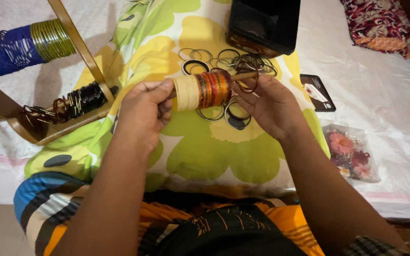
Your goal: The person threads bangles one at a time onto a wooden rod, sliding each ring down to build a stacked pile on the rod. They then lift the loaded rod and mount it onto a wooden bangle stand on the bed, adjusting the stack into place.
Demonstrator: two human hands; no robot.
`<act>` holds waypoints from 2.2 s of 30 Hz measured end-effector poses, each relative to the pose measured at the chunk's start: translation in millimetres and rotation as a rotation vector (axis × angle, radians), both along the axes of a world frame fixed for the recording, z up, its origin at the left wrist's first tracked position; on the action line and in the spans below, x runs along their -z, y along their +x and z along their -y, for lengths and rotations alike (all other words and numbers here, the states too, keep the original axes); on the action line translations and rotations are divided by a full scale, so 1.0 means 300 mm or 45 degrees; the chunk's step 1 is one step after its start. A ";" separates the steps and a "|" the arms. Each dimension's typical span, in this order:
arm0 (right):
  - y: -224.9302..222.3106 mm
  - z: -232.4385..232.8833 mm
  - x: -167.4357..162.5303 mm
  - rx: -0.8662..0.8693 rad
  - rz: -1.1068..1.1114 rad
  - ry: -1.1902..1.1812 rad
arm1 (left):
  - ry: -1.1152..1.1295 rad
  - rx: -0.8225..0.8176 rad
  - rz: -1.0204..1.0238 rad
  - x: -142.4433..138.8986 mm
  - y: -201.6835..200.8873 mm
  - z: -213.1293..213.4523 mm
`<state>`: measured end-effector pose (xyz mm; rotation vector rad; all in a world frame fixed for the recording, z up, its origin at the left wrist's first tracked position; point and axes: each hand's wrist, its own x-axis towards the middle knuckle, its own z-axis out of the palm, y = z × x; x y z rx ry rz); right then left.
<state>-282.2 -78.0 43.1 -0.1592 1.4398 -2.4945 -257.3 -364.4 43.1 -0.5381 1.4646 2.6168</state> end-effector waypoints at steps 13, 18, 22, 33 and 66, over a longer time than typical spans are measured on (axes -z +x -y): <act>0.047 0.102 0.029 -0.010 0.032 -0.051 | -0.008 0.002 0.003 -0.036 0.007 -0.038; 0.026 0.066 0.042 -0.042 0.032 -0.039 | 0.002 -0.007 -0.003 -0.027 -0.001 -0.041; -0.044 -0.007 0.053 0.093 0.007 0.049 | -0.010 -0.007 0.002 -0.019 -0.010 -0.030; -0.333 -0.160 0.178 0.363 -0.887 2.146 | -0.037 -0.018 0.061 0.005 -0.035 -0.029; 0.033 0.043 0.051 0.031 -0.101 -0.081 | 0.021 0.026 0.003 -0.019 -0.003 -0.056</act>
